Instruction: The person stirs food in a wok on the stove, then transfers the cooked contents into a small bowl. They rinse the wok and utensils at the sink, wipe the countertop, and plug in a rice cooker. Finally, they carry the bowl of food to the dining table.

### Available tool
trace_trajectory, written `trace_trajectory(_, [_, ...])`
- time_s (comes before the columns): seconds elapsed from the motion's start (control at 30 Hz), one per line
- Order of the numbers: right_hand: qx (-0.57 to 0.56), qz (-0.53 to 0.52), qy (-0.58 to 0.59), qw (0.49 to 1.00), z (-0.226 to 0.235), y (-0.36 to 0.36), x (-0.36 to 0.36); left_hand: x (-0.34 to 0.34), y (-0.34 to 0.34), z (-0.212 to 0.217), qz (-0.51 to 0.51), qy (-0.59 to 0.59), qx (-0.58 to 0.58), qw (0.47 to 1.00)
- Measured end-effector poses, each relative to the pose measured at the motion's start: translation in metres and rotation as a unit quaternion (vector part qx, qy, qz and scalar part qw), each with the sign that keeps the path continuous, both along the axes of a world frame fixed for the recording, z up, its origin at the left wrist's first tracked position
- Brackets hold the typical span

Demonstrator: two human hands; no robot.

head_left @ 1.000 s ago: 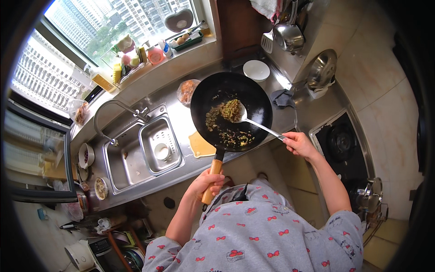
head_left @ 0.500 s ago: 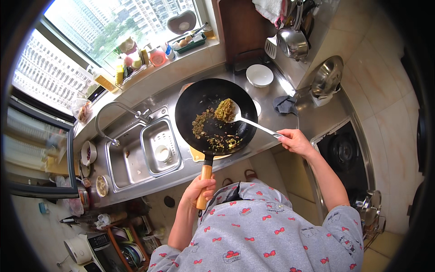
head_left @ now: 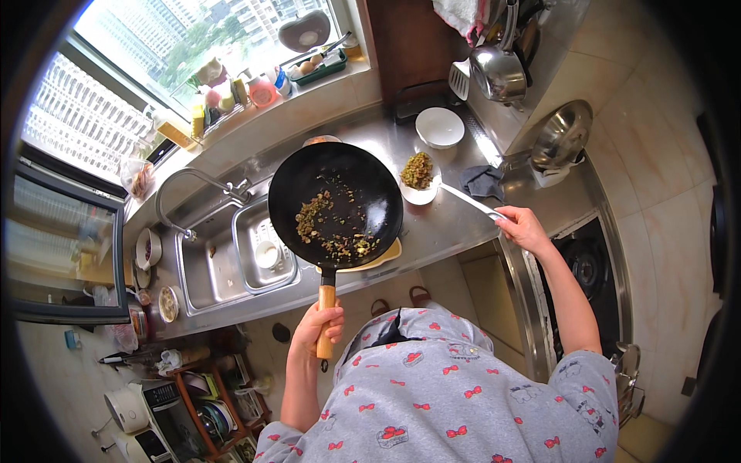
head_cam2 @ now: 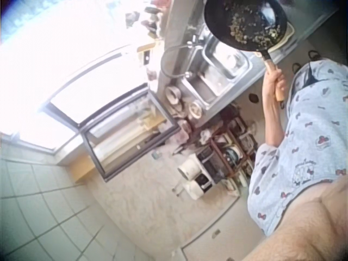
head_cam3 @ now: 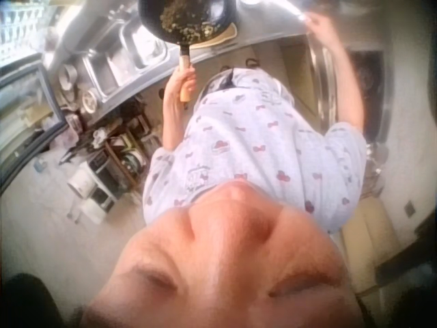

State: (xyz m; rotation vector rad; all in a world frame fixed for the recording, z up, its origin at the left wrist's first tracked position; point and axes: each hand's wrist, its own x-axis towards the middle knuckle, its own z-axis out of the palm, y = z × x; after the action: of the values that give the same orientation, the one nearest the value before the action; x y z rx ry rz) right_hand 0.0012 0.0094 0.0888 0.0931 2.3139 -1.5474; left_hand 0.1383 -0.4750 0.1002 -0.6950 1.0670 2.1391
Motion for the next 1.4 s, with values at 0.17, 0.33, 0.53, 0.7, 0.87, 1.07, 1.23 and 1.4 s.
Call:
trace_trajectory(0.17, [0.23, 0.021, 0.083, 0.97, -0.031, -0.001, -0.011, 0.006, -0.003, -0.004, 0.021, 0.0, -0.005, 1.0])
trace_trajectory(0.33, [0.337, 0.053, 0.118, 0.933, -0.021, -0.02, -0.015, 0.006, -0.003, -0.002, 0.032, 0.0, -0.01, 0.999])
trace_trajectory(0.53, [0.48, 0.143, 0.254, 0.828, -0.02, -0.031, -0.016, -0.001, -0.004, 0.004, 0.02, 0.005, -0.016, 1.0])
trace_trajectory(0.7, [0.581, 0.15, 0.355, 0.717, -0.024, -0.05, -0.014, -0.01, -0.005, 0.005, 0.007, 0.018, -0.033, 0.999])
trace_trajectory(0.87, [0.587, 0.126, 0.321, 0.732, -0.012, -0.056, -0.007, -0.019, -0.003, 0.014, -0.005, 0.024, -0.05, 0.998])
trace_trajectory(1.07, [0.332, 0.021, 0.337, 0.881, -0.004, -0.026, -0.002, -0.029, -0.002, 0.016, -0.017, 0.028, -0.055, 0.998])
trace_trajectory(1.23, [0.018, -0.066, -0.002, 0.998, 0.051, -0.04, 0.0, -0.039, 0.0, 0.013, -0.033, 0.034, -0.049, 0.998])
trace_trajectory(1.4, [0.261, 0.077, 0.378, 0.885, 0.029, -0.098, -0.03, -0.047, 0.01, 0.016, -0.054, 0.039, -0.042, 0.997])
